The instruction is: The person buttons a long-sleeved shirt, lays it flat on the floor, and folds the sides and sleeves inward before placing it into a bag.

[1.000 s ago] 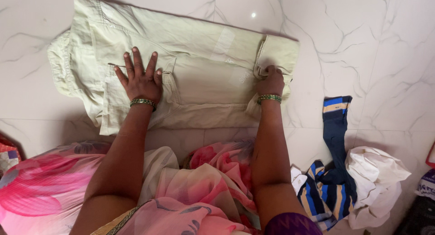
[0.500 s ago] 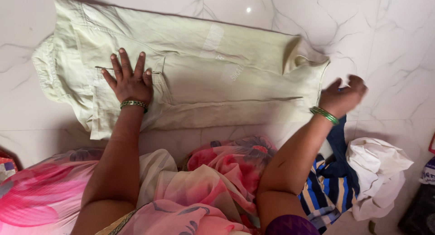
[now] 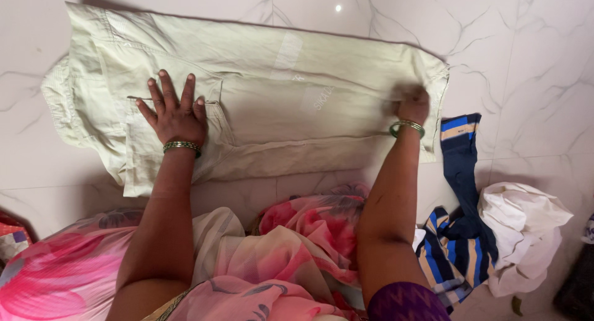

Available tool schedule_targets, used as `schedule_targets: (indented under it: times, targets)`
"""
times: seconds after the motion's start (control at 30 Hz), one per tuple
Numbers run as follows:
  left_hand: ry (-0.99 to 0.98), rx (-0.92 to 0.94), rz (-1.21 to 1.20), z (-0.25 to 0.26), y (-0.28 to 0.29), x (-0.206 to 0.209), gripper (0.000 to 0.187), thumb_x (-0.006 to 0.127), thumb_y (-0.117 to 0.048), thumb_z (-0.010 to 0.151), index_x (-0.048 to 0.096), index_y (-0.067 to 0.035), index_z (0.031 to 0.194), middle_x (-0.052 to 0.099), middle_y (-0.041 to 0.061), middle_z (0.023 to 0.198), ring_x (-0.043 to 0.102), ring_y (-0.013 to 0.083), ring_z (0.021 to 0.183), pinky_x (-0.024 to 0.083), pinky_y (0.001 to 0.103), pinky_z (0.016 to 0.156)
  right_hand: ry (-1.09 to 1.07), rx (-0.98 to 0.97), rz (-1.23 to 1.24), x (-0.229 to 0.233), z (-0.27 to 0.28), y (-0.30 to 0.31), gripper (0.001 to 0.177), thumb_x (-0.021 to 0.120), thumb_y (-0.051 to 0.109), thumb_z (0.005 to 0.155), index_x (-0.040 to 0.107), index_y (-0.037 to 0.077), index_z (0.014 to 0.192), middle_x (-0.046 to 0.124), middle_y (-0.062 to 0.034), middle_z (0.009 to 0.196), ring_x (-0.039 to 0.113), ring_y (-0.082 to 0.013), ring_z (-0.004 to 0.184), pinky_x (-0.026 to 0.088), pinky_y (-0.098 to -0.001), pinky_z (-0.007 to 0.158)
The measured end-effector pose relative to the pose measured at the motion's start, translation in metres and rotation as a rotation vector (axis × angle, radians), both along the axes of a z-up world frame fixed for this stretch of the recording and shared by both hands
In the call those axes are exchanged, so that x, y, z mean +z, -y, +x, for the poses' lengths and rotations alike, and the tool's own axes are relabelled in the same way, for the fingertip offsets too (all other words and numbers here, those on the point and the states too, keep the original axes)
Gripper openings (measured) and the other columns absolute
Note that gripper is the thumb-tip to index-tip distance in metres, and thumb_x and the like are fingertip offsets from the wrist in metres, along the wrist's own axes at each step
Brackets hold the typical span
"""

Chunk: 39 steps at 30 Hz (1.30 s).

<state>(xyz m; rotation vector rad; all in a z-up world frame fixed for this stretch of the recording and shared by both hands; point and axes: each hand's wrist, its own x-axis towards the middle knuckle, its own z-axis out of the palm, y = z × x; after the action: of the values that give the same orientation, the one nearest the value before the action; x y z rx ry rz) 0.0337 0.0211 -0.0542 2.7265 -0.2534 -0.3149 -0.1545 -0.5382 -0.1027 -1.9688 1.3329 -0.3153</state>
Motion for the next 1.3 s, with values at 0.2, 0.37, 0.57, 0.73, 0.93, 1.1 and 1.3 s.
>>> schedule_targets:
  times: [0.2, 0.37, 0.57, 0.73, 0.93, 1.1, 1.3]
  targets:
    - [-0.005, -0.016, 0.004, 0.003, 0.000, -0.001, 0.055, 0.034, -0.050, 0.106, 0.034, -0.040, 0.160, 0.007, 0.011, 0.174, 0.000, 0.0348, 0.159, -0.010, 0.065, 0.121, -0.156, -0.194, -0.637, 0.007, -0.044, 0.034, 0.049, 0.076, 0.021, 0.093, 0.058, -0.007, 0.130, 0.053, -0.0289, 0.128, 0.058, -0.0425, 0.115, 0.050, -0.0492, 0.099]
    - [-0.008, 0.017, 0.068, 0.001, 0.005, 0.010, 0.055, 0.033, -0.049, 0.109, 0.031, -0.036, 0.162, 0.005, 0.013, 0.174, -0.001, 0.0366, 0.160, -0.007, 0.066, 0.121, -0.100, 0.313, -0.761, 0.029, 0.030, -0.064, 0.054, 0.056, 0.028, 0.113, 0.044, -0.001, 0.156, 0.034, -0.0267, 0.163, 0.032, -0.0442, 0.151, 0.031, -0.0520, 0.125]
    - [0.064, -0.166, 0.032, -0.017, 0.036, 0.013, 0.064, 0.041, -0.049, 0.104, 0.027, -0.036, 0.165, 0.006, 0.012, 0.173, 0.004, 0.0359, 0.159, -0.001, 0.067, 0.122, -0.400, 0.514, -0.561, 0.042, 0.068, -0.126, 0.061, 0.036, 0.047, 0.109, 0.032, 0.019, 0.163, 0.019, -0.0143, 0.170, 0.014, -0.0372, 0.156, 0.015, -0.0609, 0.122]
    - [-0.048, -0.228, 0.096, -0.010, 0.021, -0.002, 0.065, 0.042, -0.056, 0.102, 0.025, -0.036, 0.162, 0.006, 0.006, 0.173, 0.005, 0.0286, 0.160, -0.002, 0.065, 0.123, -0.415, 0.427, -0.543, 0.040, 0.047, -0.095, 0.059, 0.032, 0.047, 0.111, 0.032, 0.023, 0.165, 0.018, -0.0109, 0.173, 0.012, -0.0350, 0.159, 0.012, -0.0616, 0.125]
    - [0.049, -0.215, 0.064, -0.010, 0.024, -0.015, 0.063, 0.040, -0.052, 0.102, 0.030, -0.034, 0.162, 0.010, 0.009, 0.172, 0.007, 0.0316, 0.158, -0.001, 0.066, 0.120, -0.368, 0.193, -0.550, 0.027, 0.009, -0.038, 0.057, 0.028, 0.047, 0.111, 0.036, 0.024, 0.162, 0.024, -0.0094, 0.172, 0.018, -0.0376, 0.157, 0.017, -0.0607, 0.123]
    - [0.051, -0.109, -0.085, -0.009, 0.028, -0.004, 0.060, 0.042, -0.049, 0.106, 0.038, -0.023, 0.159, 0.023, 0.018, 0.169, 0.014, 0.0382, 0.157, 0.002, 0.070, 0.119, -0.591, -0.105, -0.330, 0.024, -0.018, 0.007, 0.090, 0.040, 0.078, 0.104, 0.038, 0.007, 0.159, 0.037, -0.0217, 0.157, 0.031, -0.0387, 0.148, 0.024, -0.0528, 0.122]
    - [0.160, 0.068, -0.181, -0.008, 0.024, 0.015, 0.054, 0.047, -0.047, 0.108, 0.048, -0.013, 0.151, 0.043, 0.021, 0.157, 0.028, 0.0448, 0.151, 0.006, 0.074, 0.117, -0.808, -0.135, -0.211, 0.055, -0.007, -0.010, 0.095, 0.040, 0.080, 0.094, 0.044, 0.003, 0.150, 0.041, -0.0156, 0.155, 0.030, -0.0393, 0.147, 0.026, -0.0580, 0.116]
